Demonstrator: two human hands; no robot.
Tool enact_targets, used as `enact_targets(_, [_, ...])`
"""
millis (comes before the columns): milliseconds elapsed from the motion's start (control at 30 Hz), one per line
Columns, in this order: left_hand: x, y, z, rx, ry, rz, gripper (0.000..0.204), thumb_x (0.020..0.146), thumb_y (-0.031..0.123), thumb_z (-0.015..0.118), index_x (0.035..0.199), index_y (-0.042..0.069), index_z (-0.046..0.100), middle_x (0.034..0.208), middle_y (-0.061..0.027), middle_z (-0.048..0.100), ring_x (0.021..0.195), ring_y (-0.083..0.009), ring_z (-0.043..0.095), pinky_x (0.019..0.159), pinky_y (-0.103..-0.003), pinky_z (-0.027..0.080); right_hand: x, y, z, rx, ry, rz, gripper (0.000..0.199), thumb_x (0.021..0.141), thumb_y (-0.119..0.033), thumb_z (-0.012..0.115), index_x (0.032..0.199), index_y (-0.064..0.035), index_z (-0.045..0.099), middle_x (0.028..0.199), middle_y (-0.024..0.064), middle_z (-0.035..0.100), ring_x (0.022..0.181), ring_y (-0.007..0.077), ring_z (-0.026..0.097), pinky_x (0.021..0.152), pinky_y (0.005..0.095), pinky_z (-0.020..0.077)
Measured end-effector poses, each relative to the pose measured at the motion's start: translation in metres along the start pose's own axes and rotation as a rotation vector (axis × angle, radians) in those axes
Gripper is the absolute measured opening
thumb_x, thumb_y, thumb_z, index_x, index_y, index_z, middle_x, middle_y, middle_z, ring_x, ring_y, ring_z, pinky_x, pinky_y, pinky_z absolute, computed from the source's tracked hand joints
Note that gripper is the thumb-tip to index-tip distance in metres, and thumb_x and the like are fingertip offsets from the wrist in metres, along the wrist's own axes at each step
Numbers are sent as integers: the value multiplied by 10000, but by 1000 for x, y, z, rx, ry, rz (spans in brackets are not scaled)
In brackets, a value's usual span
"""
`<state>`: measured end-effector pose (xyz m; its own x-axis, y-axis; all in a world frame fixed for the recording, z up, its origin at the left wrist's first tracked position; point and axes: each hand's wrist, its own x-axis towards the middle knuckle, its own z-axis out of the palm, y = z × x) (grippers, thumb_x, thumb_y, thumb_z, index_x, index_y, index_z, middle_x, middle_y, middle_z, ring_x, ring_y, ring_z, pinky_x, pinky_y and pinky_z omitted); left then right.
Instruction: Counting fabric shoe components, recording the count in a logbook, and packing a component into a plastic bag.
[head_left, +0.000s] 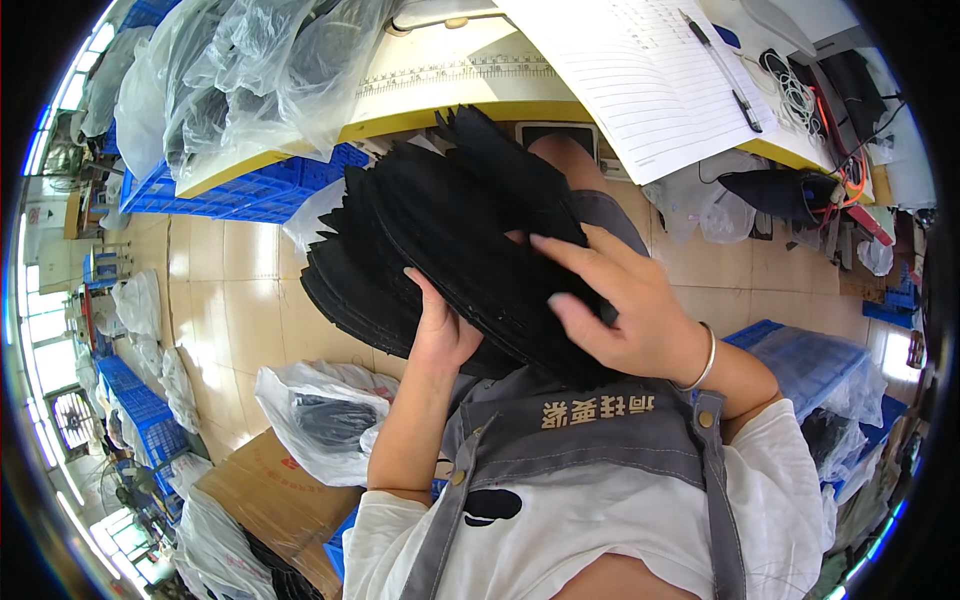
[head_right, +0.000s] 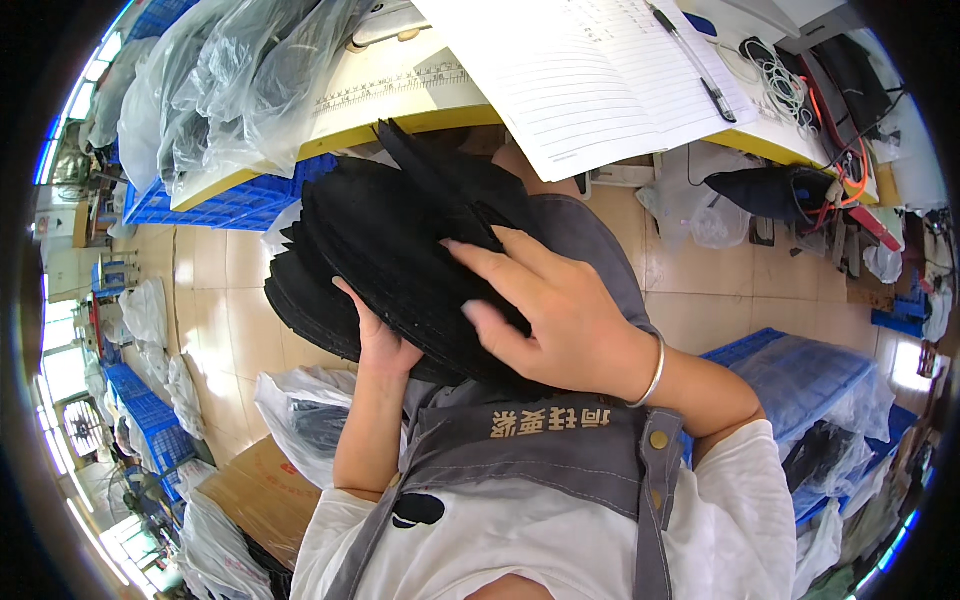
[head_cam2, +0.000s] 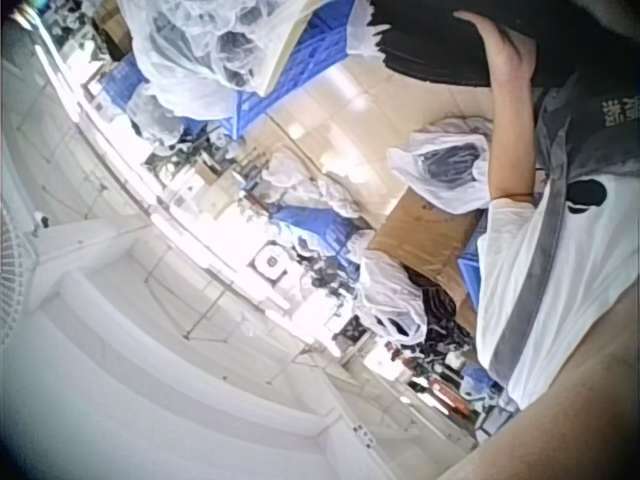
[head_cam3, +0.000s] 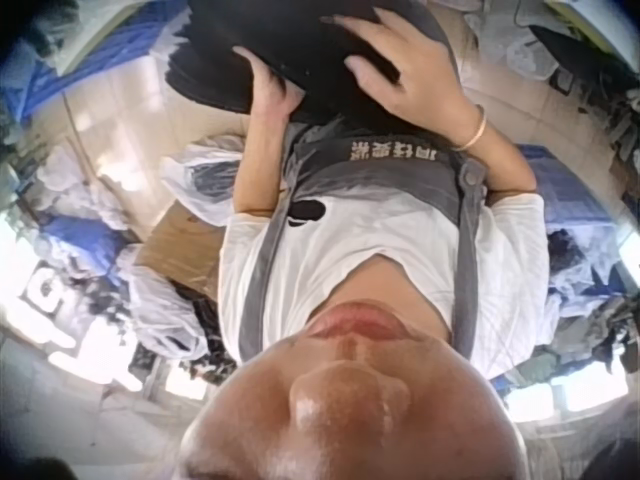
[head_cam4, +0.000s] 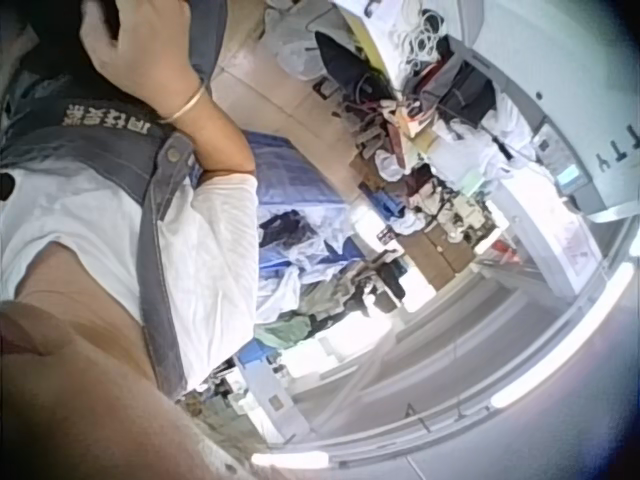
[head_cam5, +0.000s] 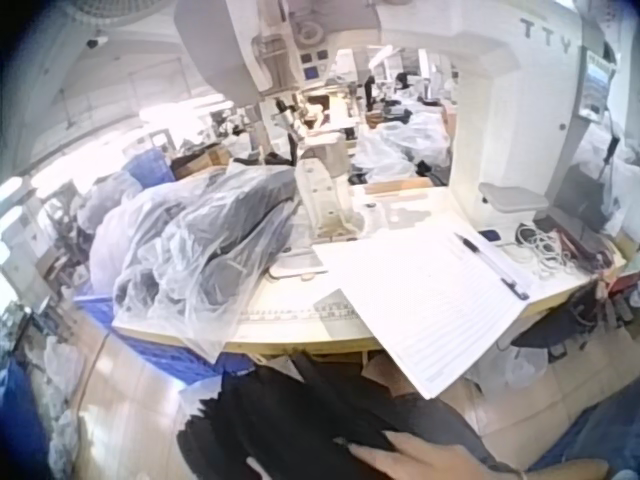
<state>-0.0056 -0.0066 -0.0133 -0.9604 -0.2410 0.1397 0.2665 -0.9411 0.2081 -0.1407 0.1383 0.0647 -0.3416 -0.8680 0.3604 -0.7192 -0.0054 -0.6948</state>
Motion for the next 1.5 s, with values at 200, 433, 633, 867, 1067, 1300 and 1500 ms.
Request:
enact_targets(200, [-2, 0, 14, 480, 393, -52, 889, 761, 682, 321, 1366, 34, 249, 1379, -129, 335, 1267, -255, 331, 1058, -401, 263, -1, 3, -2, -48, -33, 16, 462, 706, 46, 512, 1152, -70, 536, 1080, 200, 531, 832, 331, 588, 682, 339, 499])
enact_targets(433, [-2, 1, 13, 504, 360, -53, 887, 761, 682, 323, 1366, 38, 251, 1378, -131, 337, 1262, -267, 336, 1056, -407, 266, -1, 4, -3, 3, 6, 28, 472, 729, -304, 698, 1111, -68, 550, 1066, 224, 525, 873, 344, 578, 721, 355, 490])
enact_targets(633, [-4, -2, 13, 493, 464, -34, 879, 763, 677, 333, 1364, 40, 256, 1375, -129, 342, 1260, -266, 339, 1053, -405, 268, -2, 1, -7, 50, 16, 57, 405, 731, -88, 622, 1128, -68, 545, 1061, 227, 527, 783, 334, 592, 658, 343, 501])
enact_targets(867, [-4, -3, 11, 521, 532, -16, 869, 750, 708, 371, 1349, 81, 322, 1363, -96, 373, 1217, -275, 392, 1033, -432, 304, -2, 2, -4, -37, 2, 76, 479, 673, 20, 542, 1142, -80, 548, 1073, 223, 527, 735, 312, 605, 634, 324, 508])
enact_targets(1067, [-6, -1, 11, 485, 457, -37, 845, 768, 670, 340, 1362, 73, 281, 1370, -90, 358, 1253, -248, 346, 1045, -408, 282, -1, 1, -1, -56, 9, 18, 442, 711, -212, 689, 1117, -96, 561, 1114, 211, 512, 863, 326, 593, 702, 338, 505])
enact_targets(1300, [-6, -1, 11, 477, 459, -25, 838, 769, 663, 349, 1360, 72, 285, 1368, -89, 362, 1247, -249, 356, 1045, -410, 285, -1, -2, 0, -30, -22, 40, 527, 684, -327, 723, 1120, -84, 552, 1134, 217, 497, 923, 340, 571, 743, 350, 493])
enact_targets(1500, [-6, -1, 10, 491, 452, -16, 839, 771, 662, 343, 1362, 70, 279, 1371, -94, 356, 1256, -254, 345, 1049, -412, 281, -1, 1, -1, 18, -31, 18, 467, 716, -222, 680, 1139, -80, 540, 1134, 227, 494, 907, 345, 573, 738, 351, 494])
